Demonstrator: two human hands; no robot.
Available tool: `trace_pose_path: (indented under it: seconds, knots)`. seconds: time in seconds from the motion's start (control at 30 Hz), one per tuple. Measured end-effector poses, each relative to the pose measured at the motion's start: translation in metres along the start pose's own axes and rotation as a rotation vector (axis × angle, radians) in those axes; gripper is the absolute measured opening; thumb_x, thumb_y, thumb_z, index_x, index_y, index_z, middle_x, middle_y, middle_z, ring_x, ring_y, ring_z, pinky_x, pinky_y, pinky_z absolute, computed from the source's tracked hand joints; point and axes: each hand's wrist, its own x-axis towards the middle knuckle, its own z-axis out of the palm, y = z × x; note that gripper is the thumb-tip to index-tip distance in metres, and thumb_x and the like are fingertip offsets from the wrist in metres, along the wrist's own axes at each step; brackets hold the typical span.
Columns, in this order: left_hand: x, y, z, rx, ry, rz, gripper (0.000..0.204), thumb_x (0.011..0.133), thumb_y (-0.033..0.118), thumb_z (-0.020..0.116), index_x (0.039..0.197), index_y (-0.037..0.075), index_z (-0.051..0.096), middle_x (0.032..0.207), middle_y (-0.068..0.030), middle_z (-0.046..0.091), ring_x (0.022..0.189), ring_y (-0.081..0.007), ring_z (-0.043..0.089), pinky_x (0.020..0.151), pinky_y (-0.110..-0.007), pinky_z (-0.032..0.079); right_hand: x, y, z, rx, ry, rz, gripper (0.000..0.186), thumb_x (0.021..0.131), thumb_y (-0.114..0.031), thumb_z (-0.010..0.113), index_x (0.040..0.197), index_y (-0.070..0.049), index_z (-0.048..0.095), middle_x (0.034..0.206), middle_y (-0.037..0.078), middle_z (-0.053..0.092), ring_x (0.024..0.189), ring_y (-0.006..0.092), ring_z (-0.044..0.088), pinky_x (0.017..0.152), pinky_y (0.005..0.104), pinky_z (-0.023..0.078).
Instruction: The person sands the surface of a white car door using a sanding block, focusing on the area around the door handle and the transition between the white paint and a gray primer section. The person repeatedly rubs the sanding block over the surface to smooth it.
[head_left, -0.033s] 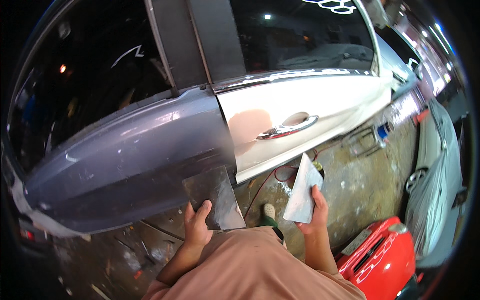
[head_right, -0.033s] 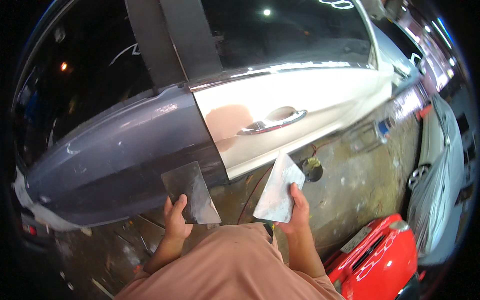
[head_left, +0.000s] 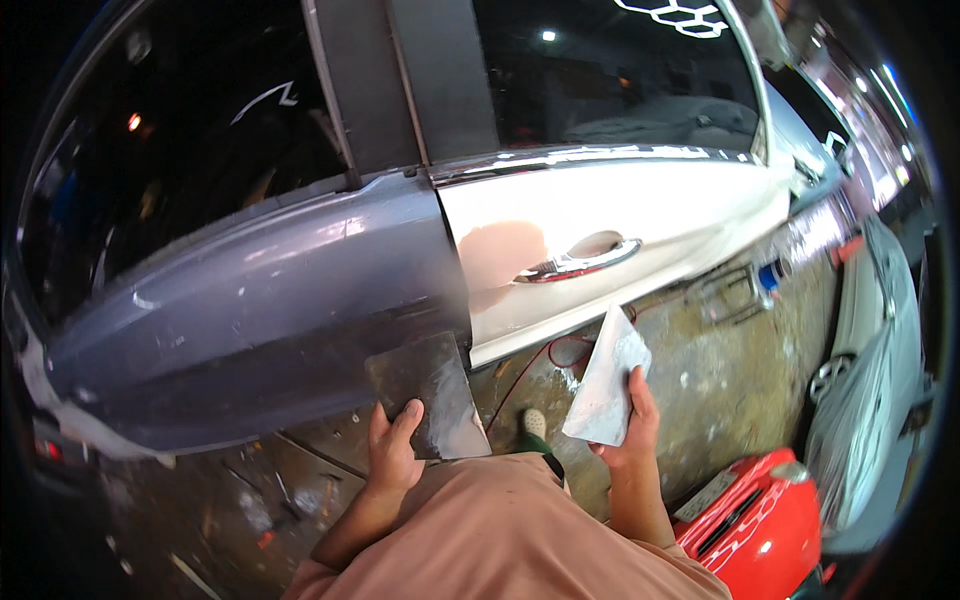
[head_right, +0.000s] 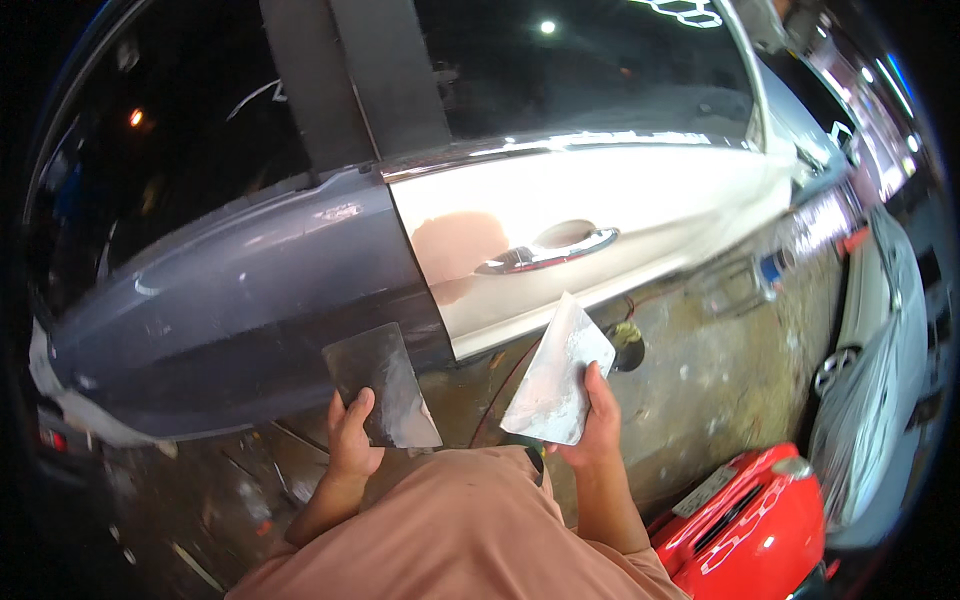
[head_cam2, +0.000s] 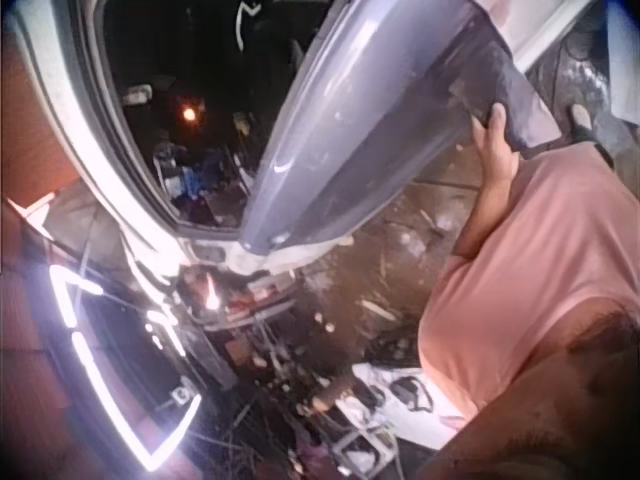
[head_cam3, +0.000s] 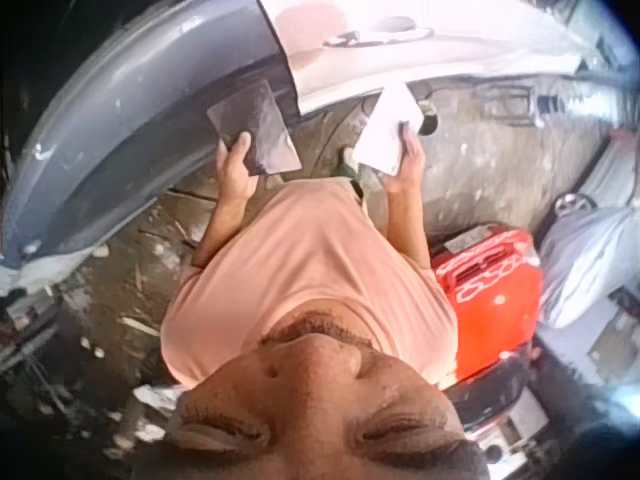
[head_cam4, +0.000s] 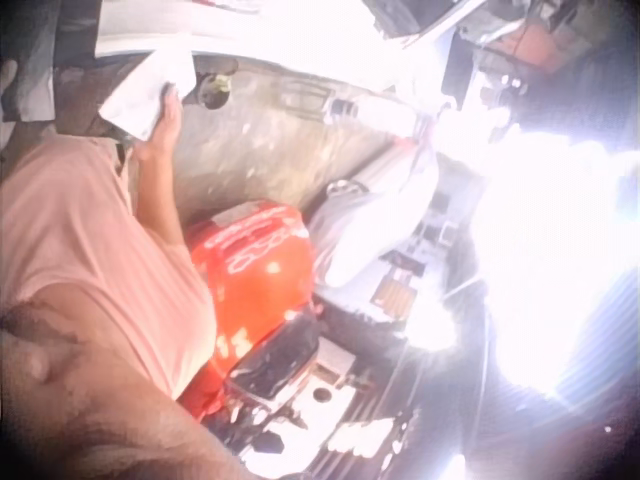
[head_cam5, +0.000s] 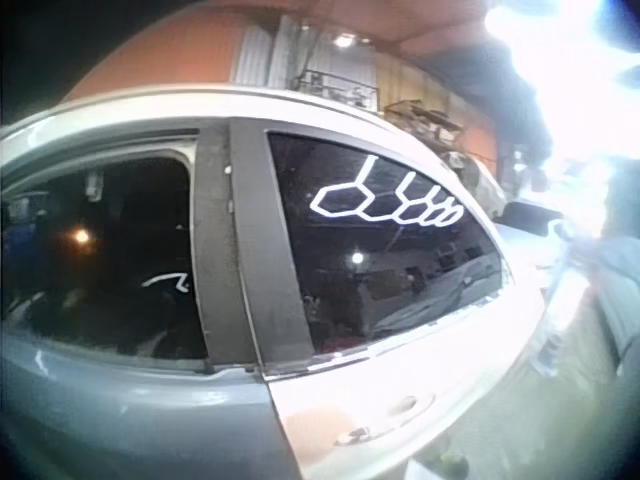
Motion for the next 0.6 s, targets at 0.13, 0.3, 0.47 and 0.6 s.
trace_pose_path:
  seconds: [0.13, 0.3, 0.47, 0.6]
  knots:
    - [-0.004, -0.034, 0.040, -0.107, 0.110, 0.084, 0.039, 0.100, 0.008, 0.062, 0.137, 0.003, 0.052, 0.129, -0.0065, 0.062, 0.117, -0.0166, 0.058, 0.103, -0.034, 0.046, 0.034, -0.057, 0.000, -0.273, -0.153, -0.062, 0.062, 0.096, -0.031, 0.064, 0.145, -0.002, 0.039, 0.115, 0.025, 0.066, 0.074, 0.0379, 0.074, 0.031, 0.0412, 0.056]
    - [-0.021, -0.097, 0.081, -0.172, 0.335, 0.187, 0.044, 0.099, 0.008, 0.061, 0.141, 0.004, 0.049, 0.132, -0.0068, 0.061, 0.121, -0.0210, 0.059, 0.104, -0.038, 0.048, 0.071, -0.129, 0.019, -0.248, -0.512, 0.004, 0.068, 0.089, -0.014, 0.068, 0.142, 0.008, 0.032, 0.114, 0.025, 0.061, 0.096, 0.0396, 0.071, 0.050, 0.0435, 0.065]
    - [-0.032, -0.185, 0.080, -0.319, 0.544, 0.147, 0.038, 0.098, 0.014, 0.066, 0.133, 0.003, 0.055, 0.124, -0.0069, 0.063, 0.113, -0.0179, 0.061, 0.099, -0.035, 0.049, 0.095, -0.146, 0.043, -0.355, -0.553, 0.169, 0.050, 0.092, -0.009, 0.064, 0.131, 0.013, 0.042, 0.099, 0.023, 0.062, 0.067, 0.0316, 0.069, 0.039, 0.0385, 0.059]
    - [-0.022, -0.292, 0.019, -0.411, 0.619, -0.006, 0.041, 0.098, 0.019, 0.068, 0.132, 0.002, 0.055, 0.124, -0.0082, 0.064, 0.112, -0.0209, 0.063, 0.098, -0.036, 0.050, 0.116, -0.137, 0.032, -0.933, -0.634, -0.254, 0.041, 0.093, -0.012, 0.068, 0.122, 0.013, 0.053, 0.099, 0.025, 0.068, 0.064, 0.0293, 0.069, 0.050, 0.0384, 0.059]
